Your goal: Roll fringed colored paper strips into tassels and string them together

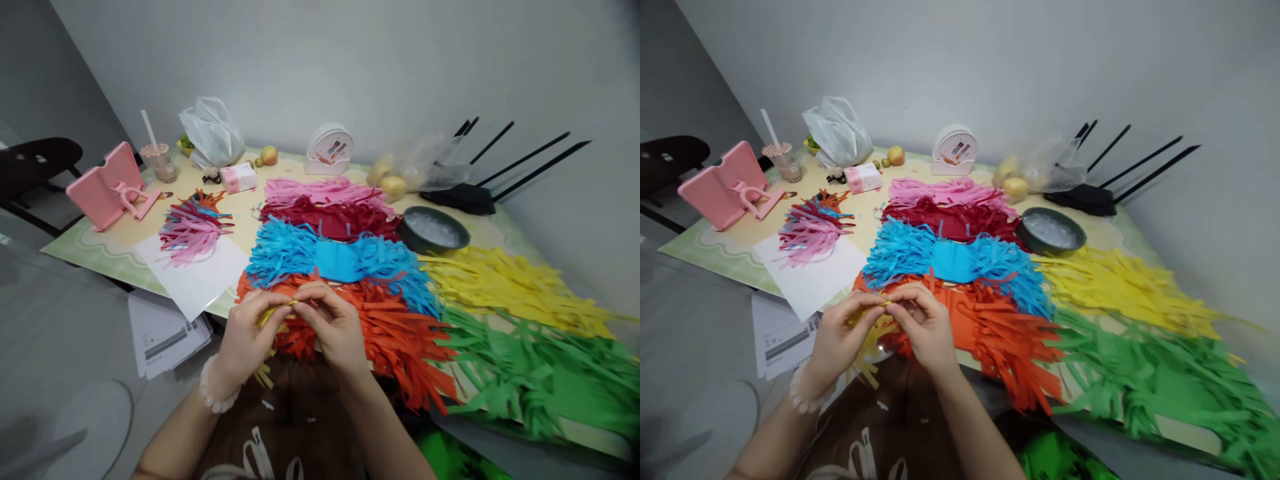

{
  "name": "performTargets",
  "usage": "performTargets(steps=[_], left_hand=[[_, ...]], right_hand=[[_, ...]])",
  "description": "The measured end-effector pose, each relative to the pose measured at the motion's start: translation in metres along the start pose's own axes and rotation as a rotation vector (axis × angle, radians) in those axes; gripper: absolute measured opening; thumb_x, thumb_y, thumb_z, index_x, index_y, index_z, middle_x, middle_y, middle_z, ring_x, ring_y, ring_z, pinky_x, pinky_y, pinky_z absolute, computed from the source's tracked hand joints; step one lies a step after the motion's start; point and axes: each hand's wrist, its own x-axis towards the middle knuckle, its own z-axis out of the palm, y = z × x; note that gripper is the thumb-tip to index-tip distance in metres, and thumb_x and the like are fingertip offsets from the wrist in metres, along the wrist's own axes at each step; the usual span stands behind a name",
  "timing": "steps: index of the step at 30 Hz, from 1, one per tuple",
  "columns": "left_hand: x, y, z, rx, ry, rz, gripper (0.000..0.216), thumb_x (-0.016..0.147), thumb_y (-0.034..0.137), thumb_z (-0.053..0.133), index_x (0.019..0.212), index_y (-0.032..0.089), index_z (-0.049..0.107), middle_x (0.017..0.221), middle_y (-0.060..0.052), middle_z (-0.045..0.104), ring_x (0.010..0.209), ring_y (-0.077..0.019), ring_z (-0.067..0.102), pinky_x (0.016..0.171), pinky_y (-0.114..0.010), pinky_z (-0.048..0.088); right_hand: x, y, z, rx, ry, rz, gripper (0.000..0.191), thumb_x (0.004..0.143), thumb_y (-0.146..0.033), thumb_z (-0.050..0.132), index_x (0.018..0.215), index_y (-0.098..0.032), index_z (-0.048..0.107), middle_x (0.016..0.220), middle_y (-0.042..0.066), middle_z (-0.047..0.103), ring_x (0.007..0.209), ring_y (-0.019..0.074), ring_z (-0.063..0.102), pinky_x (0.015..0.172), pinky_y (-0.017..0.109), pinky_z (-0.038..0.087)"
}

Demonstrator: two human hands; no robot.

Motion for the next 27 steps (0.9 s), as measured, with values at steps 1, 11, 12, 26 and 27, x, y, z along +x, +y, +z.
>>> performTargets(steps=[1,11,12,26,27], left_hand=[[-0.001,-0.001,0.001,-0.015,-0.020,-0.005,0.014,0.094,0.022,0.057,0.100,0.020,0.070,0.093,-0.004,0.072,0.087,-0.0161,0.067,0.080,-0.025,0.049],[-0.007,-0.001,0.004,-0.166,-0.049,-0.076,0.017,0.094,0.022,0.057,0.111,0.022,0.057,0.107,-0.004,0.068,0.096,-0.0150,0.069,0.083,-0.023,0.052],[-0.006,0.000,0.003,-0.170,-0.062,-0.065,0.023,0.093,0.023,0.060,0.115,0.023,0.055,0.111,-0.004,0.068,0.100,-0.0155,0.068,0.085,-0.023,0.051],[-0.004,-0.006,0.002,-0.417,-0.021,-0.280,0.016,0.083,0.027,0.070,0.097,0.018,0.069,0.088,-0.005,0.076,0.081,-0.0184,0.072,0.075,-0.027,0.056],[-0.003,-0.005,0.001,-0.409,-0.048,-0.270,0.020,0.081,0.027,0.072,0.100,0.018,0.070,0.092,-0.006,0.076,0.085,-0.0191,0.072,0.079,-0.028,0.055]], right_hand=[[-0.001,0.002,0.000,0.001,0.011,-0.012,0.003,0.080,-0.024,0.075,0.082,-0.023,0.074,0.085,0.002,0.066,0.080,0.0147,0.065,0.068,0.024,0.056],[-0.001,0.003,-0.007,-0.026,-0.065,-0.029,0.010,0.083,-0.018,0.072,0.089,-0.026,0.074,0.088,0.001,0.069,0.086,0.0146,0.064,0.076,0.025,0.052],[-0.001,0.002,-0.008,-0.026,-0.053,-0.032,0.010,0.083,-0.018,0.072,0.089,-0.026,0.074,0.088,0.001,0.069,0.086,0.0145,0.064,0.076,0.025,0.052],[0.000,-0.010,-0.015,-0.143,-0.071,0.028,0.005,0.080,-0.025,0.075,0.083,-0.022,0.072,0.078,0.000,0.067,0.071,0.0142,0.062,0.066,0.025,0.051],[0.001,-0.013,-0.015,-0.192,-0.078,0.008,0.003,0.081,-0.023,0.073,0.080,-0.021,0.071,0.076,0.000,0.066,0.071,0.0140,0.061,0.066,0.025,0.050]])
